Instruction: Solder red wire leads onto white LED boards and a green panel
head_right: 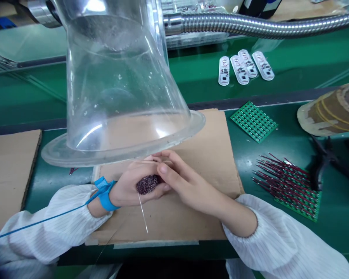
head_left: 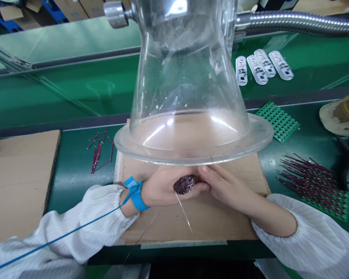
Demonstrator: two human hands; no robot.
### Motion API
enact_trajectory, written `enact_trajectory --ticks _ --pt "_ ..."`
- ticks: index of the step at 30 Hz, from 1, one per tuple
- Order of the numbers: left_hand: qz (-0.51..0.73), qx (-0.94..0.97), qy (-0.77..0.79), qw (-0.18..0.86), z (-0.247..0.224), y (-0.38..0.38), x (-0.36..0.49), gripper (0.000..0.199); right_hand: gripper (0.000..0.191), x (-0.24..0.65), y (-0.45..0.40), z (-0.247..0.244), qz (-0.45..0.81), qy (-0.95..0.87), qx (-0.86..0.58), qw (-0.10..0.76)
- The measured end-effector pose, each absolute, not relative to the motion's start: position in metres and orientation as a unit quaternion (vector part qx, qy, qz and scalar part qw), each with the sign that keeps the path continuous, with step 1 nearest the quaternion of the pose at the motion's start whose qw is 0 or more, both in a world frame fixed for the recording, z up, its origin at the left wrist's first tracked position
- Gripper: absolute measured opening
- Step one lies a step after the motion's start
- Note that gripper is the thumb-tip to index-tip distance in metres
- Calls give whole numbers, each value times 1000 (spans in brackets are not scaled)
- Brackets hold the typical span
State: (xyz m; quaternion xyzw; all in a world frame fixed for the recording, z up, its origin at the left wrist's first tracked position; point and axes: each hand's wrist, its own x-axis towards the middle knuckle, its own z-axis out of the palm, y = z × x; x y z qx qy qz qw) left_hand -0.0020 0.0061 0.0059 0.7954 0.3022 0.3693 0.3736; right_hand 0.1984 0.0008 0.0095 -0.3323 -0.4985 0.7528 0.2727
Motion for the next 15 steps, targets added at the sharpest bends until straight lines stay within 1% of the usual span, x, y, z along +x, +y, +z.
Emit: enact_trajectory --ticks 4,7,11,15 --pt "391 792 275 379 5 6 -4 4 69 198 1 13 749 -526 -322 242" --pt "401 792 270 373 4 5 -1 3 82 195 -1 14 749 -532 -314 240" --pt "419 796 268 345 3 6 4 21 98 189 -6 13 734 -533 -336 254" --pt "393 804 284 344 3 6 6 29 110 188 -9 10 731 -520 -359 258"
